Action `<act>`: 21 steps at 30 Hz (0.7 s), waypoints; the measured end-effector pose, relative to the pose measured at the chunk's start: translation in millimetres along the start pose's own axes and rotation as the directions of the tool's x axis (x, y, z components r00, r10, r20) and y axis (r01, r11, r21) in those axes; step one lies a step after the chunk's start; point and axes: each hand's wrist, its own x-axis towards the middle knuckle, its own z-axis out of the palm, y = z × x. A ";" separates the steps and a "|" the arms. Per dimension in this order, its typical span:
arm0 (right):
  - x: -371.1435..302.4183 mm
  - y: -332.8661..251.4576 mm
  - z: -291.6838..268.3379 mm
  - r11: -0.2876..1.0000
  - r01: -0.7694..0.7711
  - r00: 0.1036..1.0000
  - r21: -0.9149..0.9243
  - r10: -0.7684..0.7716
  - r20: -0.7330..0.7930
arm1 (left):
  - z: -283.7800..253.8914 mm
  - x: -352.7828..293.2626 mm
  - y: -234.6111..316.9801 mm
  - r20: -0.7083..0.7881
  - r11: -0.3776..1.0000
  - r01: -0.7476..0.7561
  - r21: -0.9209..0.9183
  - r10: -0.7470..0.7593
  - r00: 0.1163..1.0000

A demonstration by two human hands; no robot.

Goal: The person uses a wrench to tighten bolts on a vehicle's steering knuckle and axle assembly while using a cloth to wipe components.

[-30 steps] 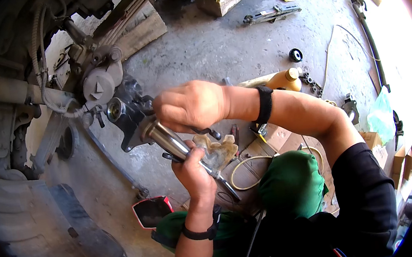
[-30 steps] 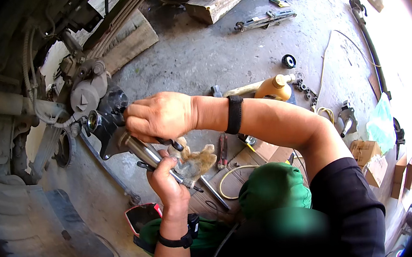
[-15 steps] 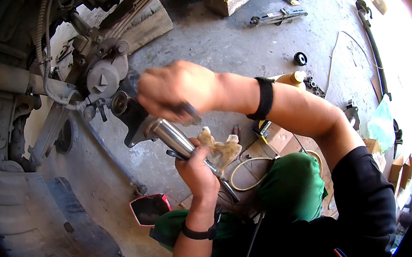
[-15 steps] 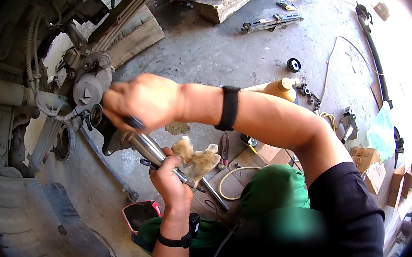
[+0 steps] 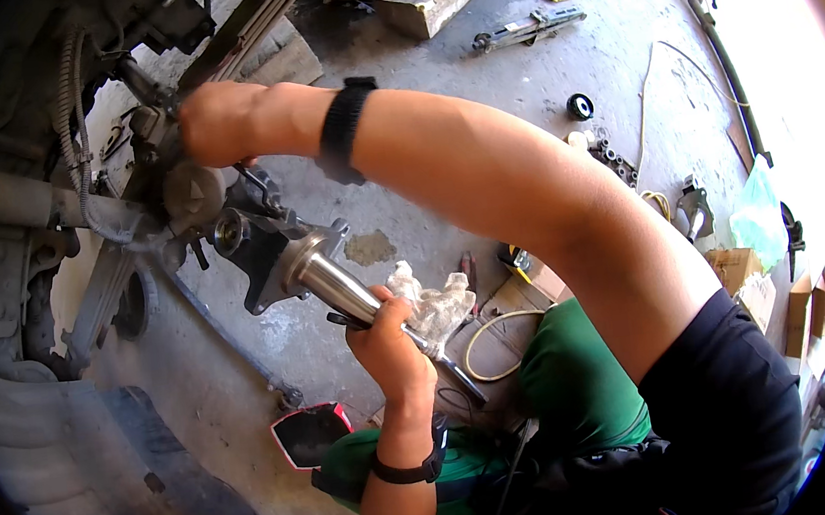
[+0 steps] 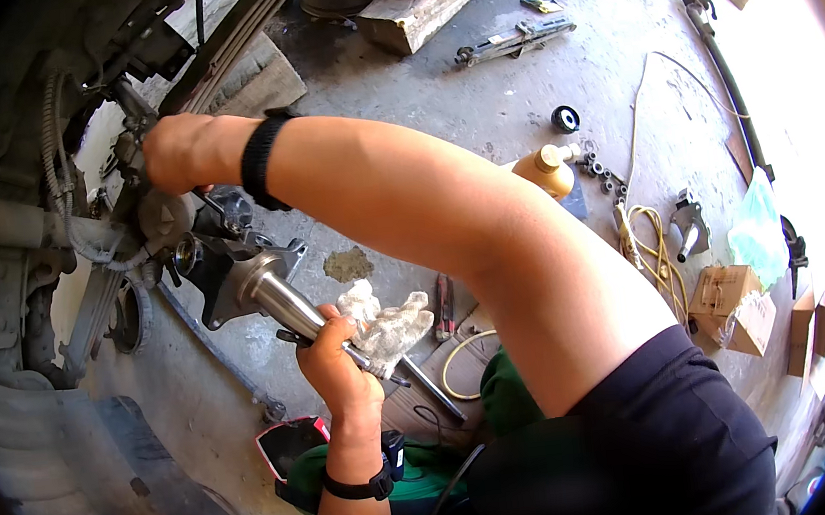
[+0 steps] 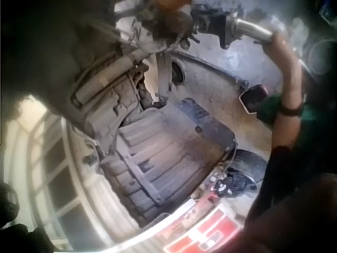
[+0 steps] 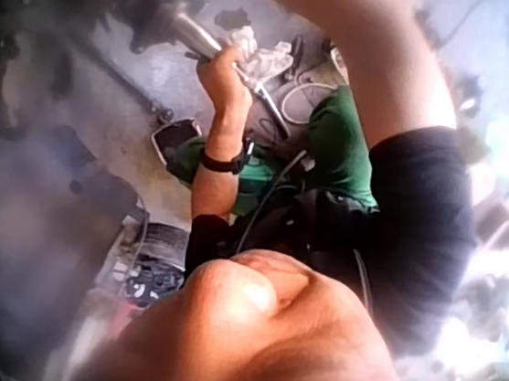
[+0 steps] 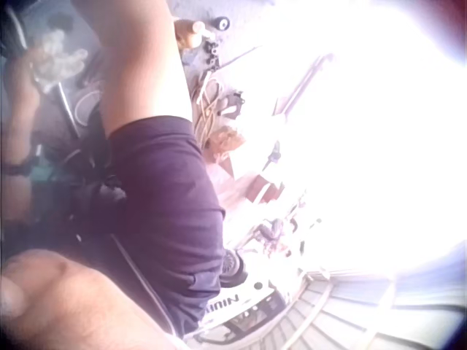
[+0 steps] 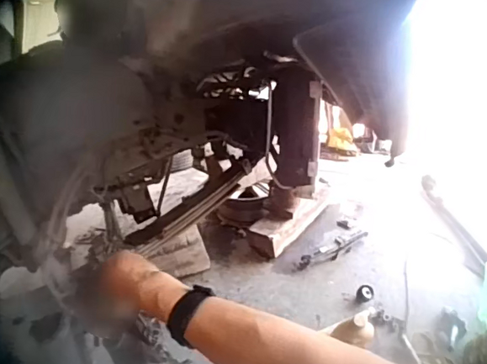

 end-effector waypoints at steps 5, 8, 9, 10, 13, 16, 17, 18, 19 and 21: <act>11.8 10.2 12.3 0.967 0.140 0.915 -0.213 -0.208 -0.345 | 5.6 -4.0 4.8 0.016 1.000 0.017 -0.014 -0.017 1.000; -39.8 -7.5 10.3 0.988 0.148 0.898 0.048 -0.114 -0.424 | -2.6 -1.1 4.3 0.003 1.000 0.006 -0.011 -0.006 1.000; -65.1 -5.8 9.5 0.974 0.199 0.851 0.109 -0.116 -0.513 | 2.0 -1.7 3.0 0.013 1.000 0.010 -0.012 -0.010 1.000; -84.6 -4.6 15.2 0.983 0.149 0.871 0.109 -0.078 -0.486 | 2.6 -1.7 1.2 -0.007 1.000 0.002 0.003 -0.001 1.000; -122.1 4.2 46.1 0.952 0.301 0.736 0.057 -0.194 -0.649 | 8.9 -4.3 3.7 -0.052 0.997 -0.049 0.051 0.052 0.997; -136.2 14.7 67.2 0.874 0.486 0.580 -0.005 -0.327 -0.746 | 9.7 -6.1 5.2 -0.027 0.998 -0.048 0.050 0.049 0.998; -139.0 15.4 70.8 0.852 0.523 0.551 -0.025 -0.360 -0.753 | 9.6 -6.5 6.7 -0.013 0.998 -0.043 0.043 0.044 0.999; -142.4 15.8 73.7 0.849 0.526 0.552 -0.046 -0.383 -0.740 | 9.4 -6.2 7.6 -0.012 0.998 -0.038 0.043 0.038 0.999; -145.8 15.9 76.3 0.846 0.529 0.554 -0.068 -0.405 -0.728 | 9.0 -5.4 8.0 -0.011 0.999 -0.032 0.044 0.032 0.999; -149.2 18.7 80.7 0.830 0.545 0.553 -0.116 -0.460 -0.695 | 8.1 -4.0 6.3 -0.018 0.998 -0.035 0.052 0.036 0.999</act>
